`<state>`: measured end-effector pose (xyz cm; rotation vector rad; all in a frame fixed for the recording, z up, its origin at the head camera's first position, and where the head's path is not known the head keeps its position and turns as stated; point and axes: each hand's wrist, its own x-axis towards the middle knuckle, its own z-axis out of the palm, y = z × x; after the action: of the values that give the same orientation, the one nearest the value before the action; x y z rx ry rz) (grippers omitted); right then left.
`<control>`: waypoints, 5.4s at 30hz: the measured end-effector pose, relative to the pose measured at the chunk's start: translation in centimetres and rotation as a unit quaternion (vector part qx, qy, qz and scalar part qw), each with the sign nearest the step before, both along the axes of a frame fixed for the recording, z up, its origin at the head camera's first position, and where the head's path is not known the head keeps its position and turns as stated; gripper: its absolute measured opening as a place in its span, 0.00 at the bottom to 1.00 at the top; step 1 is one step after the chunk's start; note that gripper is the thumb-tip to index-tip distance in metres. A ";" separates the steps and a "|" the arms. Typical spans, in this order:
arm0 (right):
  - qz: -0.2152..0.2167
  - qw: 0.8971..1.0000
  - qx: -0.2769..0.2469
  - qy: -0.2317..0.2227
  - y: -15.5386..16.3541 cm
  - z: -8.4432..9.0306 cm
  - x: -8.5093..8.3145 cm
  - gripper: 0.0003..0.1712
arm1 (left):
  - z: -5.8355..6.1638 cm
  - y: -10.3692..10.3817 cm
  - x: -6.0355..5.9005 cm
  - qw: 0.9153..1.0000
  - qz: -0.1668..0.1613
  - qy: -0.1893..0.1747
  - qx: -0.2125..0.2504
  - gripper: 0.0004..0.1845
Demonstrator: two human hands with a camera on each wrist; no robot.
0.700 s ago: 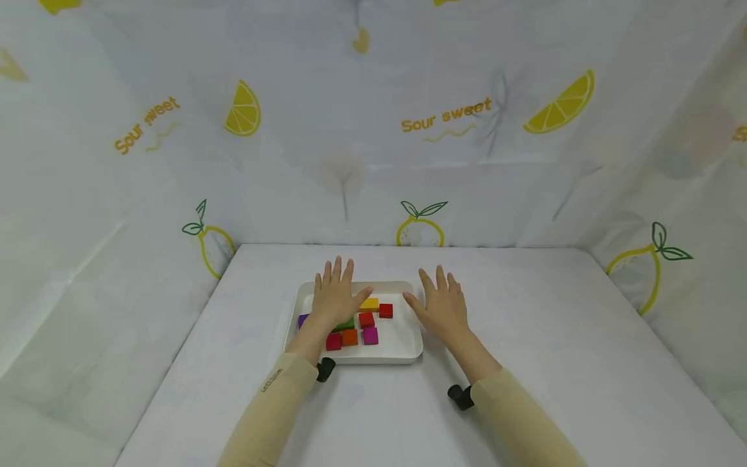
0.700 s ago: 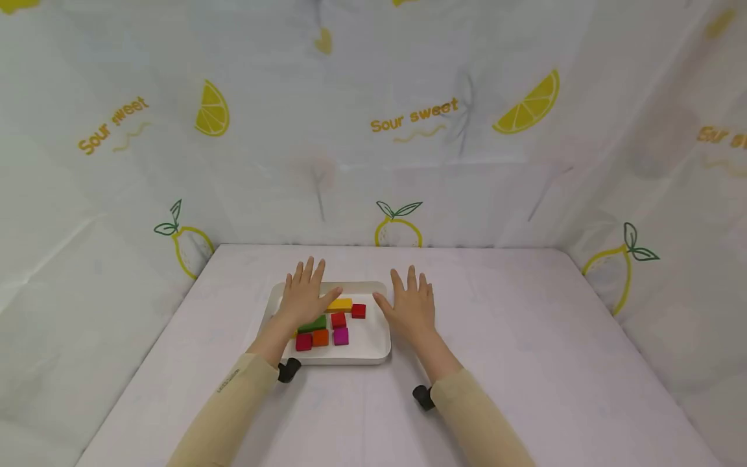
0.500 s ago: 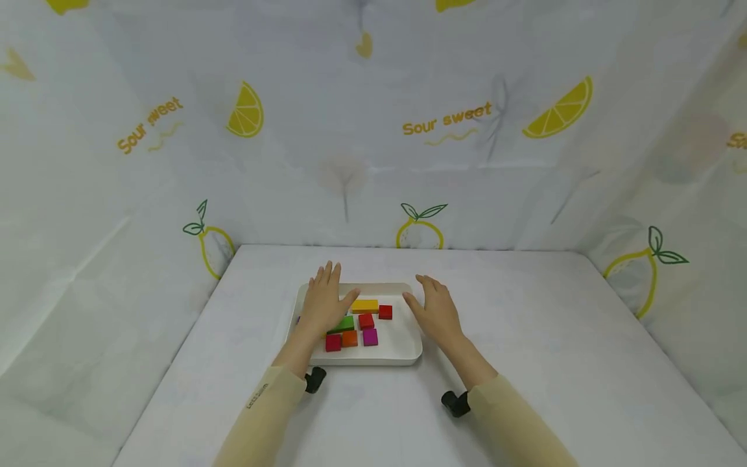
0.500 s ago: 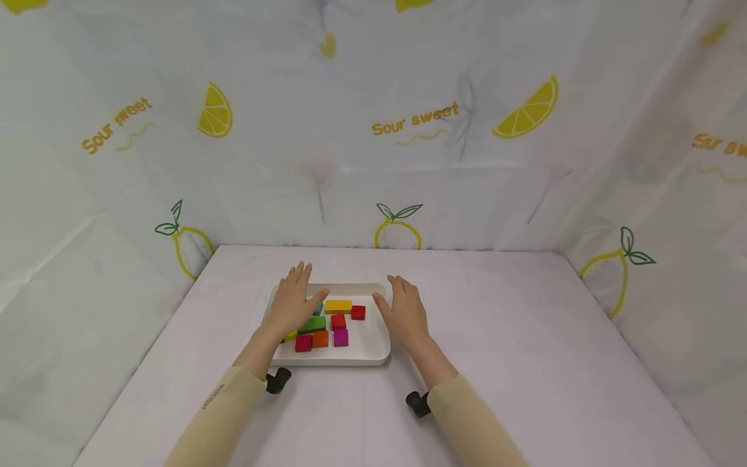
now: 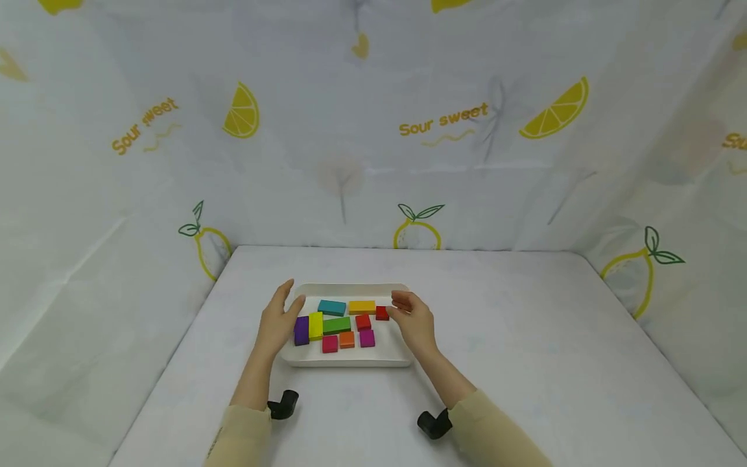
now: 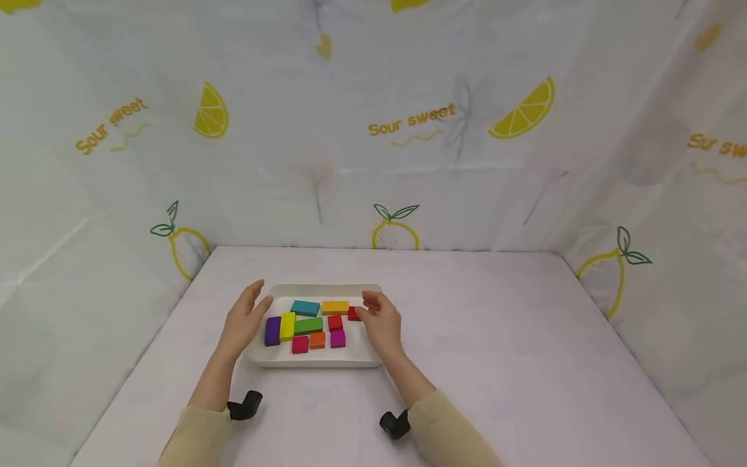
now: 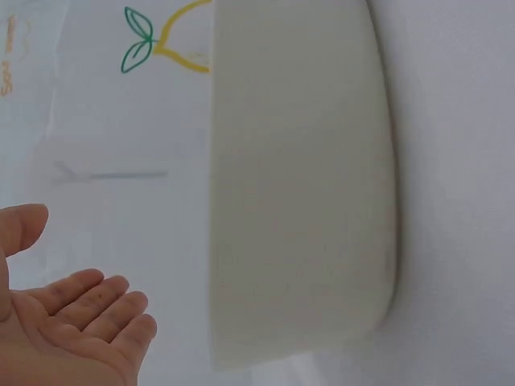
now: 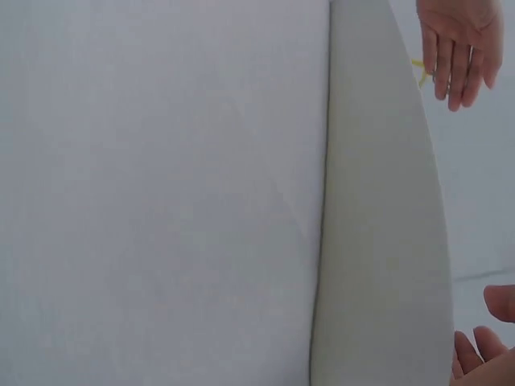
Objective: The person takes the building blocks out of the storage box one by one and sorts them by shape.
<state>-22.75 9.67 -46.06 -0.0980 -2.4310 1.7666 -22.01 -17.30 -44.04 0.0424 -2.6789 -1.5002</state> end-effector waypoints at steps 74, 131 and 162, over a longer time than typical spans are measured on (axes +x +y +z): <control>-0.047 0.992 0.039 -0.110 -3.1 -2.8 -2.6 0.27 | -5.3 -1.8 1.6 0.966 0.005 -0.080 0.244 0.27; 0.097 0.993 0.040 -0.060 10.3 -1.7 -6.8 0.30 | -5.2 -2.1 1.4 0.968 0.004 -0.086 0.235 0.27; 0.108 0.990 0.055 -0.072 10.0 -3.5 -6.9 0.28 | -5.6 -2.1 1.4 0.970 0.008 -0.088 0.226 0.27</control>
<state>-29.66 19.70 -49.59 0.0545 -2.7290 1.7587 -20.63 -19.36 -49.66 0.2309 -2.3841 -2.1587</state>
